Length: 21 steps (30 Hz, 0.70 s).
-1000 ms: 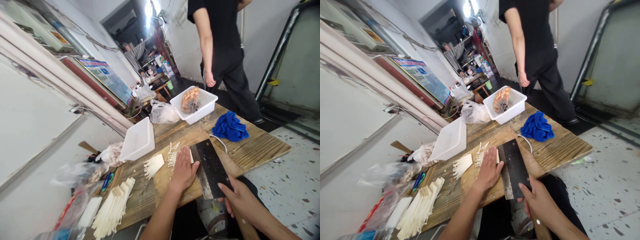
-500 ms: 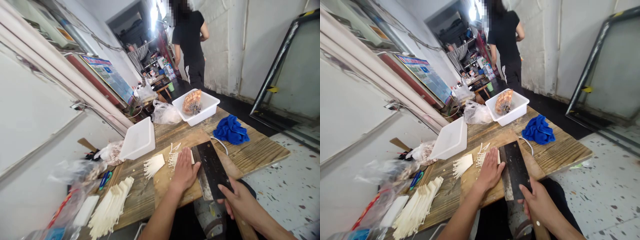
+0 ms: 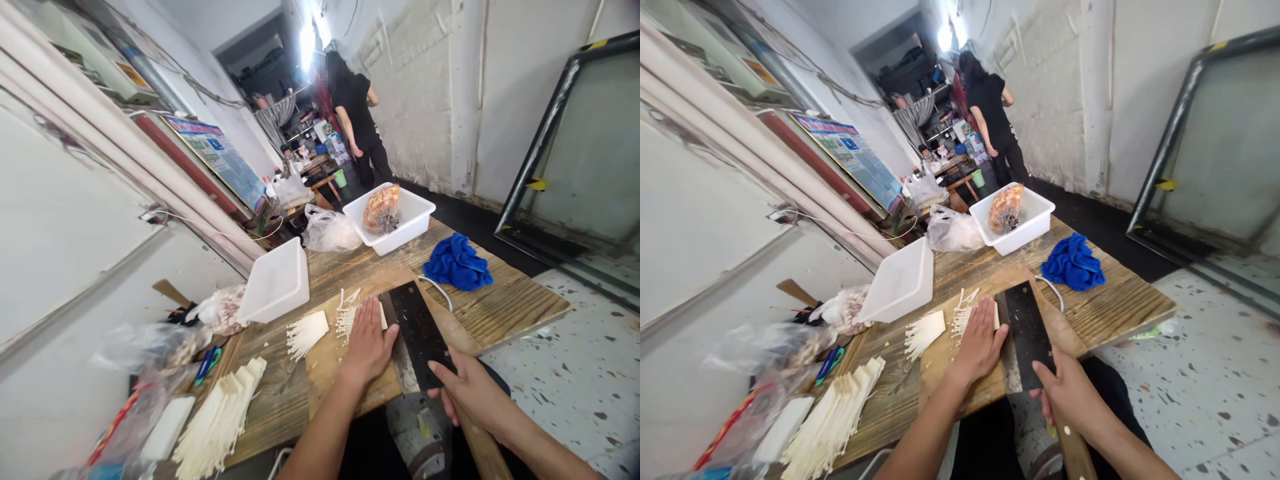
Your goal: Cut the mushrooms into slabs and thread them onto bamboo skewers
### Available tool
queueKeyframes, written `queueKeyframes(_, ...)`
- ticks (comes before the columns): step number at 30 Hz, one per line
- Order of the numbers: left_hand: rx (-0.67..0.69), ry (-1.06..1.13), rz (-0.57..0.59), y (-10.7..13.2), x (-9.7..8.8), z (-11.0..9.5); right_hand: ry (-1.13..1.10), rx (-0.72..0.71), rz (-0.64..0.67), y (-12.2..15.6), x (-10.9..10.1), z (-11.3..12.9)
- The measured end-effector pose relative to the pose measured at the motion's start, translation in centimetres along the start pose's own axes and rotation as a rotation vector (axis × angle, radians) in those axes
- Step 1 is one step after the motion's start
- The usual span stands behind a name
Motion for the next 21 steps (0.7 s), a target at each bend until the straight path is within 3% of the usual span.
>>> queueKeyframes(7,-0.018,0.011,0.022,0.0,-0.3,-0.2,-0.016,-0.009,0.018,-1.4,1.2,1.7)
queueKeyframes(14,-0.014,0.043,0.026,-0.1,-0.1,0.1,-0.008,0.028,0.020,1.1,1.8,-0.2)
queueKeyframes(21,-0.036,0.101,0.005,-0.2,-0.5,0.4,0.002,-0.018,0.033,-2.0,3.6,1.4)
Point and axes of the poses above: each hand's wrist, its own y-axis away from the middle knuckle, its own x-axis out of the palm, z = x × y, the point moved 2 cm from there along -y, towards the middle knuckle, and after that the axes turned 7 degrees about -z, right-handed, at the moved point
